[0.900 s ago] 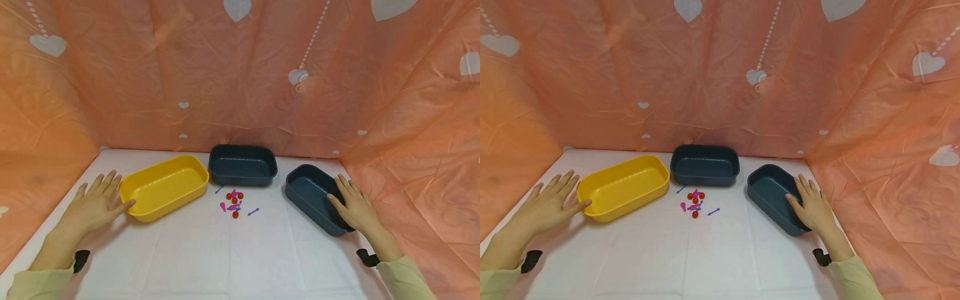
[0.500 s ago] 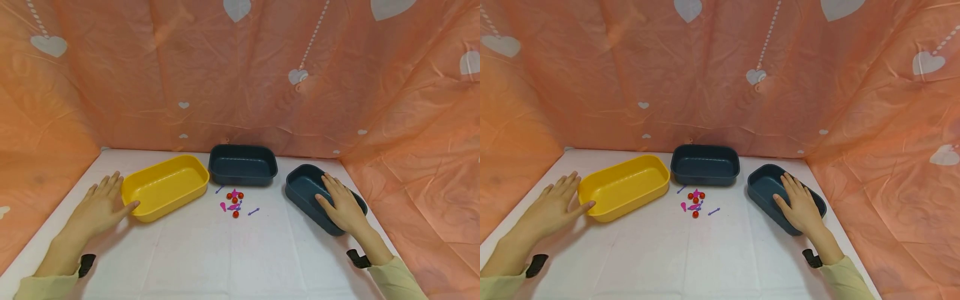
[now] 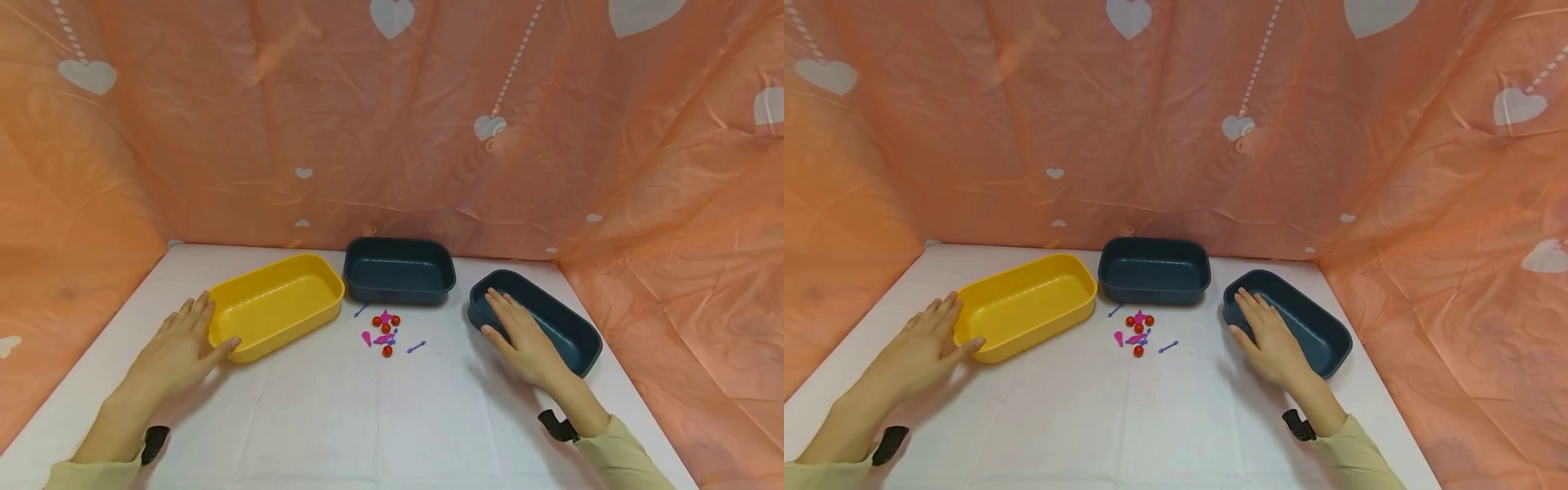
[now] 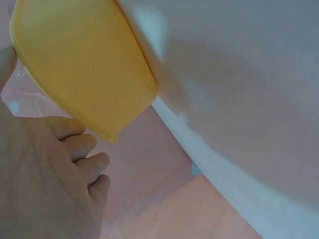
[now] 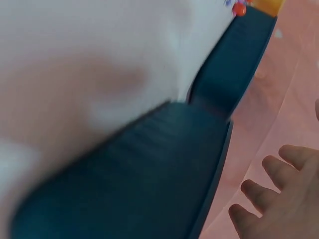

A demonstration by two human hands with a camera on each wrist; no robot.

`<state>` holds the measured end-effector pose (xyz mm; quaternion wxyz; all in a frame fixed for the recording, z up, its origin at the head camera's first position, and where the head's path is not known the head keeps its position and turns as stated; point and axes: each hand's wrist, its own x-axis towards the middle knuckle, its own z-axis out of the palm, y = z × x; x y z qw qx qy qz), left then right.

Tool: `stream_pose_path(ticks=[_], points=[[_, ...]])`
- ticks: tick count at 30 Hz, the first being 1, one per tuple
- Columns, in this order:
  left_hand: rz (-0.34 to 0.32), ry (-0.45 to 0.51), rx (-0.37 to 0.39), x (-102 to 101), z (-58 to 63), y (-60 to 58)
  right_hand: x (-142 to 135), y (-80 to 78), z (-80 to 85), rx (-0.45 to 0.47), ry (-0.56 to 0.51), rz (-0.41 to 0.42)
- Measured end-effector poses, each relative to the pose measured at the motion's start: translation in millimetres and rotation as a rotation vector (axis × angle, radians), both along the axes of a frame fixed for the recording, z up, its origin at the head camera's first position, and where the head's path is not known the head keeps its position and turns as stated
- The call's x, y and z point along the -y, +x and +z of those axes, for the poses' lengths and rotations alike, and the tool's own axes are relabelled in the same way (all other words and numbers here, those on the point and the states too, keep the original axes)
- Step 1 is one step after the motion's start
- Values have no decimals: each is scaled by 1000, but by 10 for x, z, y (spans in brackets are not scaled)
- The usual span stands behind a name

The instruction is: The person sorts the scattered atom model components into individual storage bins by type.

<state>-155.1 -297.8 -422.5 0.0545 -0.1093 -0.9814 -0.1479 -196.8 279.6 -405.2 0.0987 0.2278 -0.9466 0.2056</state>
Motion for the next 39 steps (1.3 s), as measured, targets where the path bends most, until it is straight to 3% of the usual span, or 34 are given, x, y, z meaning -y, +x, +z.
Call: stream_pose_path(ticks=[13, 28, 39], points=[[31, 18, 23, -83, -78, 62, 520, -16, -228, 57, -8, 169], [44, 48, 21, -104, -66, 82, 986, -70, -275, 179, 58, 368], [44, 92, 22, -115, -68, 109, 1163, -166, -287, 224, 92, 447]])
